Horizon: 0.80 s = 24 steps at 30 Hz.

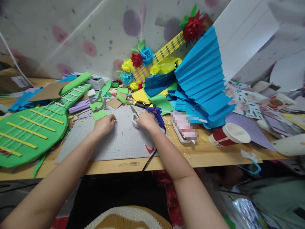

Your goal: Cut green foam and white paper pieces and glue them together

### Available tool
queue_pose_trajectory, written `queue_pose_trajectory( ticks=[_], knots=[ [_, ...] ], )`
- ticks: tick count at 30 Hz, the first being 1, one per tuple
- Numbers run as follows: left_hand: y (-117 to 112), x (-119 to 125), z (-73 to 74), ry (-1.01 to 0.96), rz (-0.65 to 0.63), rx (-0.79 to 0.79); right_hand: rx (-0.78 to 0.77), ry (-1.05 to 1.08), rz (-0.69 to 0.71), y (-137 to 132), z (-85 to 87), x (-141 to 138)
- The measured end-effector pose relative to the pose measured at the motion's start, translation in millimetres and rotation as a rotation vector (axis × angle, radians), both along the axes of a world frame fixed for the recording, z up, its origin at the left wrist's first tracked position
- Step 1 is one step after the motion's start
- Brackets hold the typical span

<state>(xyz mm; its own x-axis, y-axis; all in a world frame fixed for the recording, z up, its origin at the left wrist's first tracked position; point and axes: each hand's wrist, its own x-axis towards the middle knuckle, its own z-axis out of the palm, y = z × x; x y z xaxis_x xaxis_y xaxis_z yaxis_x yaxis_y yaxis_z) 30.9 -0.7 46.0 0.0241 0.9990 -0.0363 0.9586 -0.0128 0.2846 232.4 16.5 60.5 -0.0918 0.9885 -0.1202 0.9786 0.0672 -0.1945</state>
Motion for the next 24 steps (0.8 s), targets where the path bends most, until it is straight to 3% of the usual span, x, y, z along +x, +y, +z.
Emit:
queue_pose_trajectory(
  ticks=[5,8,10,12,15,18,21,24],
  knots=[
    [-8.1,4.3,-17.6,-0.017,0.13,0.118,-0.359,0.556,0.116,-5.0,5.8,20.1],
    [-8.5,4.6,-17.4,-0.07,0.173,0.156,-0.176,0.698,0.013,-8.3,-8.8,20.4],
    [-8.4,3.1,-15.2,-0.114,0.198,0.167,0.019,0.624,-0.041,-10.2,-19.0,13.7],
    [-8.4,0.0,-12.9,-0.154,0.223,0.188,0.132,0.469,0.019,-12.3,-25.7,4.8],
    [-8.4,-6.2,-11.2,-0.229,0.237,0.258,0.169,0.287,0.19,-16.2,-28.2,-6.5],
    [-6.9,-10.3,-11.9,-0.311,0.161,0.351,0.179,0.23,0.273,-18.7,-26.0,-10.7],
    [-4.1,-10.8,-12.5,-0.304,0.148,0.38,0.212,0.194,0.208,-17.8,-22.8,-8.0],
    [-2.4,-8.7,-13.0,-0.22,0.202,0.248,0.227,0.215,0.021,-14.8,-21.1,-2.8]
  ],
)
